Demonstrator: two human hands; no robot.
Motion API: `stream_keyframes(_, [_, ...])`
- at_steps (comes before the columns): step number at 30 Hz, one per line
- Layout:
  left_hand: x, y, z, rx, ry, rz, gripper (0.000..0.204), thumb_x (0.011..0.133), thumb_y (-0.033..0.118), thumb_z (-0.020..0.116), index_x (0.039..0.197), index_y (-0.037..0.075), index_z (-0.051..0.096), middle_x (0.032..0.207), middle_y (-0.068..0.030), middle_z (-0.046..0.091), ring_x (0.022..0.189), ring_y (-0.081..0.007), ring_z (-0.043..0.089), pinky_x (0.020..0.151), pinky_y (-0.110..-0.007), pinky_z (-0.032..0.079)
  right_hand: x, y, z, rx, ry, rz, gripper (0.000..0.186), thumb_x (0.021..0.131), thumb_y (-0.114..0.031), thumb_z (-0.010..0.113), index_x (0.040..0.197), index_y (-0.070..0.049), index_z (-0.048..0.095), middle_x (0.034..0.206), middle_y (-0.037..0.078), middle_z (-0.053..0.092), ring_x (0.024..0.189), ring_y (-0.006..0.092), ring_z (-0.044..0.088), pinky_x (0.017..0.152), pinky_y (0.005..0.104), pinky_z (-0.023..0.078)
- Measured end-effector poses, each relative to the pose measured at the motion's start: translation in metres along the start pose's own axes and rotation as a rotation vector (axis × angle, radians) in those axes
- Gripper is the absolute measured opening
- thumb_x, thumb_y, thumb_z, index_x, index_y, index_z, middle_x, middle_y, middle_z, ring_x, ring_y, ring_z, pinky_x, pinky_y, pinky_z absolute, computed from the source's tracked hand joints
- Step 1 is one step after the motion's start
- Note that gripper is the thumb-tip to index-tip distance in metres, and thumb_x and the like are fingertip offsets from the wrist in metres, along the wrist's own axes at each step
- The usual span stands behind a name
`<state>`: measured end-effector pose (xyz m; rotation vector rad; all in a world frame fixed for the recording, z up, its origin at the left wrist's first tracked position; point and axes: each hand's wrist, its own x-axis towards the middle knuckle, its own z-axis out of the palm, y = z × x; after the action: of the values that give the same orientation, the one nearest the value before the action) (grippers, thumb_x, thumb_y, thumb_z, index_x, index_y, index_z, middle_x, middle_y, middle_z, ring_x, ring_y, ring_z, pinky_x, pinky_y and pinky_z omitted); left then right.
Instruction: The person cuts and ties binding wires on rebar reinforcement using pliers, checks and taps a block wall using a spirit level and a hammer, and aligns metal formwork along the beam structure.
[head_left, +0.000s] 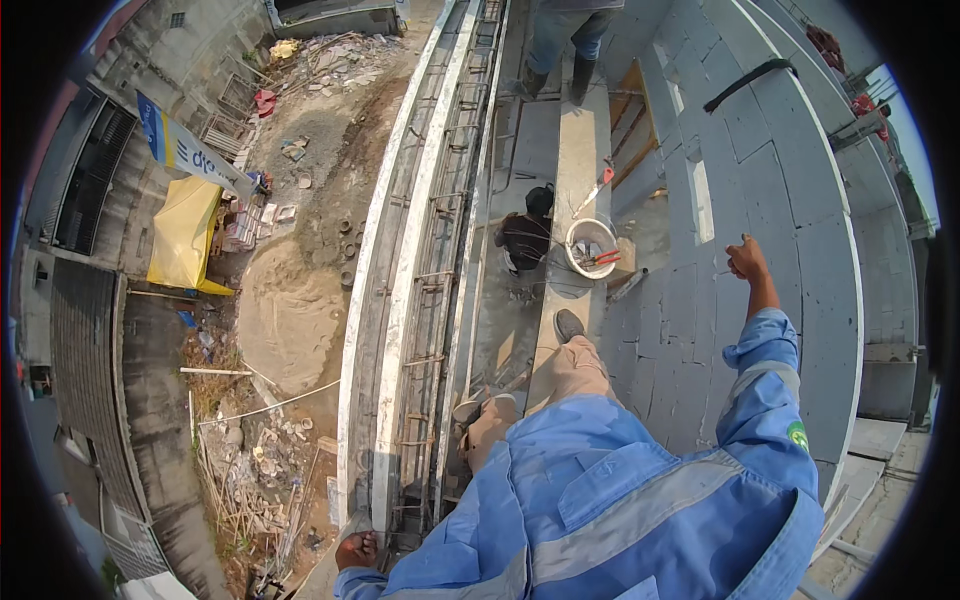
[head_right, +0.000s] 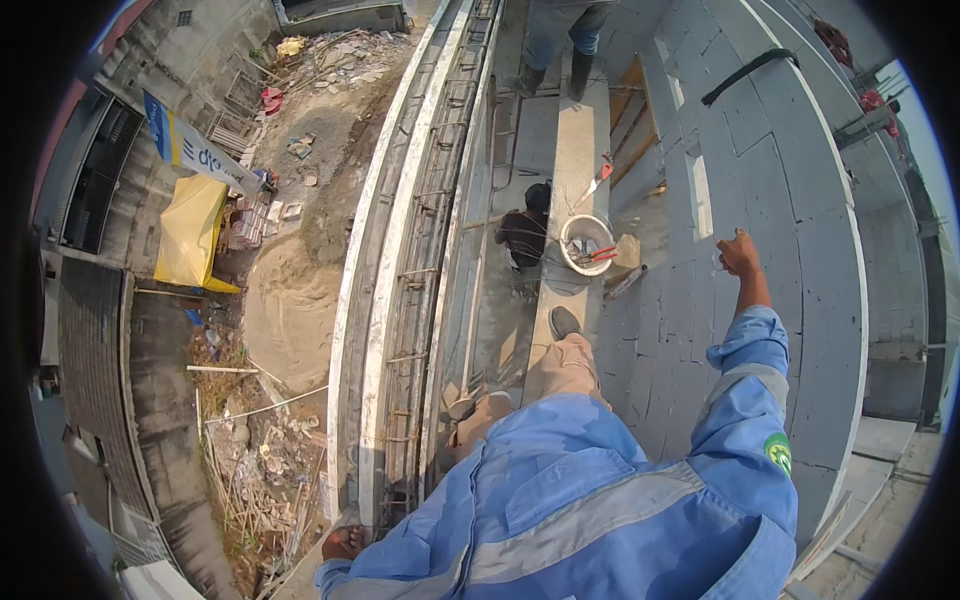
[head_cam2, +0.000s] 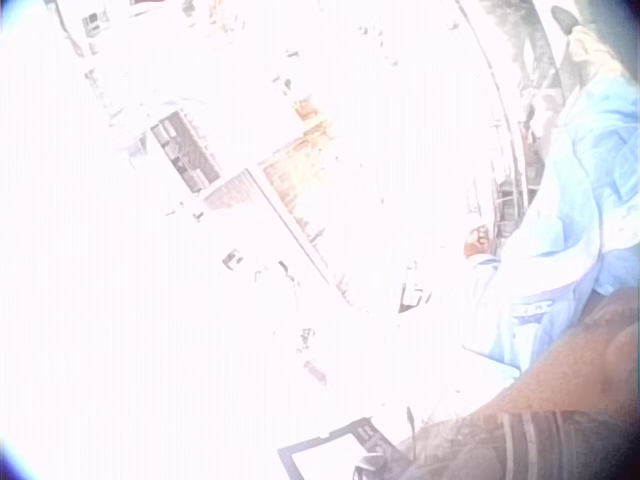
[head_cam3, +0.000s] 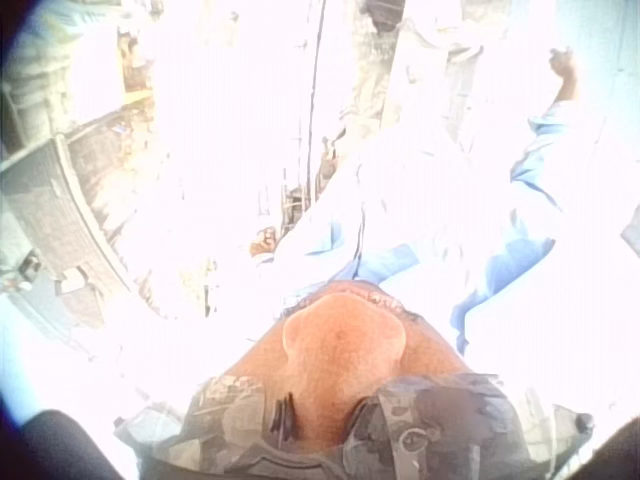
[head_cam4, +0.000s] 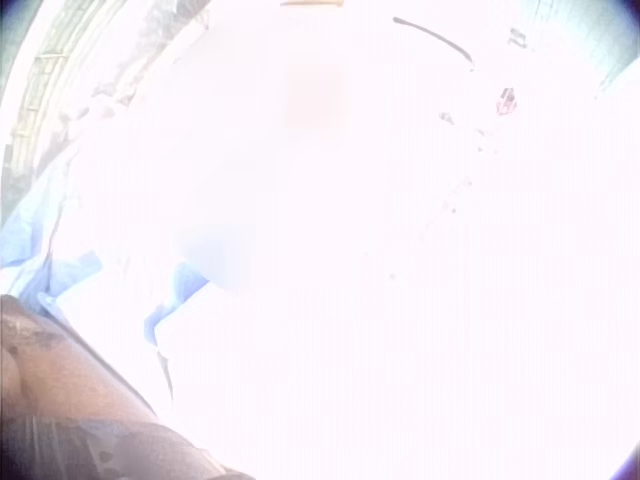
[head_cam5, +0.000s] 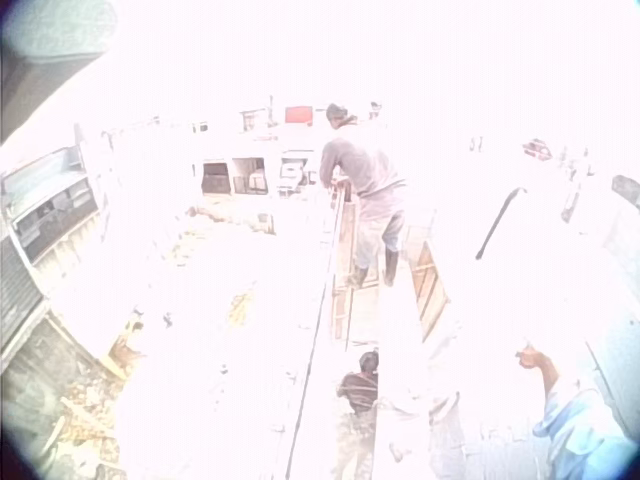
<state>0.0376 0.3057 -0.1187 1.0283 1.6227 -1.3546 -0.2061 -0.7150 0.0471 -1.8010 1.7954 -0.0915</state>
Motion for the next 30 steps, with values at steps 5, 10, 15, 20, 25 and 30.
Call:
stream_keyframes(5, [0.02,-0.021,-0.021,0.185,0.047,0.617,0.014,0.089,0.013,0.054,0.077,0.01,0.06,0.067,-0.0001,0.056,0.047,-0.0121,0.044,0.041,-0.023,0.035,0.004,0.003,-0.007,0.049,0.004,0.01,0.071,0.086,-0.011,0.059,0.145,0.005,0.022,0.064,0.009,0.056,0.048,0.0162,0.052,0.038,0.0302,0.038])
stream_keyframes(10, [0.009,-0.002,-0.007,1.612,0.535,0.804,0.017,0.081,0.022,0.059,0.078,0.007,0.067,0.079,-0.0113,0.067,0.065,-0.0231,0.062,0.056,-0.037,0.049,-0.003,0.004,-0.003,0.074,-0.051,-0.004,0.073,0.086,-0.009,0.057,0.147,0.004,0.02,0.063,0.01,0.055,0.048,0.0162,0.051,0.037,0.0302,0.037])
stream_keyframes(15, [0.015,0.008,0.015,1.836,0.625,1.049,0.03,0.08,0.03,0.054,0.092,0.009,0.072,0.09,-0.0182,0.069,0.09,-0.0379,0.065,0.08,-0.047,0.052,-0.01,0.021,0.01,-0.057,-0.096,0.006,0.069,0.087,-0.009,0.058,0.147,0.003,0.025,0.065,0.011,0.057,0.05,0.017,0.053,0.039,0.0306,0.039])
stream_keyframes(20, [-0.025,0.0,0.056,2.127,0.608,0.854,0.034,0.085,0.03,0.047,0.089,0.006,0.071,0.096,-0.0197,0.069,0.093,-0.0383,0.065,0.084,-0.048,0.052,-0.023,0.006,0.03,-0.094,-0.21,-0.028,0.066,0.088,-0.009,0.059,0.146,0.002,0.029,0.067,0.011,0.059,0.05,0.0167,0.054,0.04,0.031,0.042])
stream_keyframes(25, [-0.036,-0.002,0.06,2.156,0.642,0.928,0.034,0.088,0.029,0.045,0.091,0.008,0.072,0.094,-0.02,0.069,0.092,-0.036,0.067,0.079,-0.048,0.053,-0.018,0.007,0.02,-0.086,-0.201,-0.056,0.061,0.089,-0.011,0.06,0.143,0.002,0.034,0.067,0.011,0.06,0.05,0.0168,0.055,0.041,0.0304,0.043])
stream_keyframes(30, [-0.004,0.027,0.027,1.877,0.379,0.815,0.038,0.093,0.029,0.043,0.089,0.004,0.071,0.089,-0.0184,0.071,0.084,-0.0298,0.069,0.061,-0.037,0.052,-0.024,0.011,0.027,-0.06,-0.221,-0.077,0.056,0.089,-0.014,0.061,0.138,0.003,0.041,0.068,0.011,0.062,0.051,0.0178,0.058,0.043,0.0311,0.046])
